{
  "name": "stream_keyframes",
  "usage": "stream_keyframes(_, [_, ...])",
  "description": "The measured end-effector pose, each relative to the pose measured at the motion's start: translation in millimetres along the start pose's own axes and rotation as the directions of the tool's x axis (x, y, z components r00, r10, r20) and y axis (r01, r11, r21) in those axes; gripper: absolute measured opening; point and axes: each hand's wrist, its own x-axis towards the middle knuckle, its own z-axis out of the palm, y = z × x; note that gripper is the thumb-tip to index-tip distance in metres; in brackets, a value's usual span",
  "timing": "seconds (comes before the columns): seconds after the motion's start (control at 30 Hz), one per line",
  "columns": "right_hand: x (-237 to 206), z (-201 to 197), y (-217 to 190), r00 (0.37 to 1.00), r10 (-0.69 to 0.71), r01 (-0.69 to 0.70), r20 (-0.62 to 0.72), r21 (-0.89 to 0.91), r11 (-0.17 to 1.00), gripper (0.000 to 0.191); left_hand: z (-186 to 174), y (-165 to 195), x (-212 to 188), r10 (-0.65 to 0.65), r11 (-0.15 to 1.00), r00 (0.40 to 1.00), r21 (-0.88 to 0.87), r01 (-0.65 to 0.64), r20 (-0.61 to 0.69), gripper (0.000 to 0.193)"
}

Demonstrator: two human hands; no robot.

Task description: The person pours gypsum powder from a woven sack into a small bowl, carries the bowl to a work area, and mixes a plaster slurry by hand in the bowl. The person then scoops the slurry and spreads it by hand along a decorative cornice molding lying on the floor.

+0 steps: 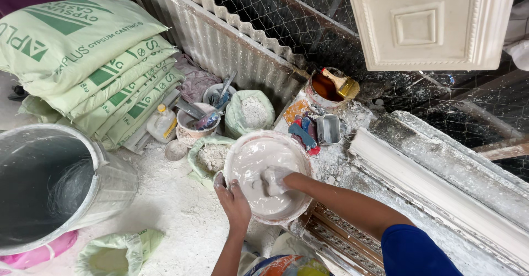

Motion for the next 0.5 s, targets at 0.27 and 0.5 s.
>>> stream_keyframes(0.27, [58.4,26.4,-17.0,0.957,0.277,-0.284,0.089,0.077,0.956,0.051,0.2,1.2,-2.5,0.008,1.000,1.000,-0.009,-0.008,0.000,0.055])
stream_keyframes(0.5, [97.3,86.2,-8.9,0.977,0.205,-0.206,0.056,0.016,0.978,0.042,-0.7,-4.8,-3.6,0.004,1.000,1.000,-0.026,-0.004,0.000,0.055])
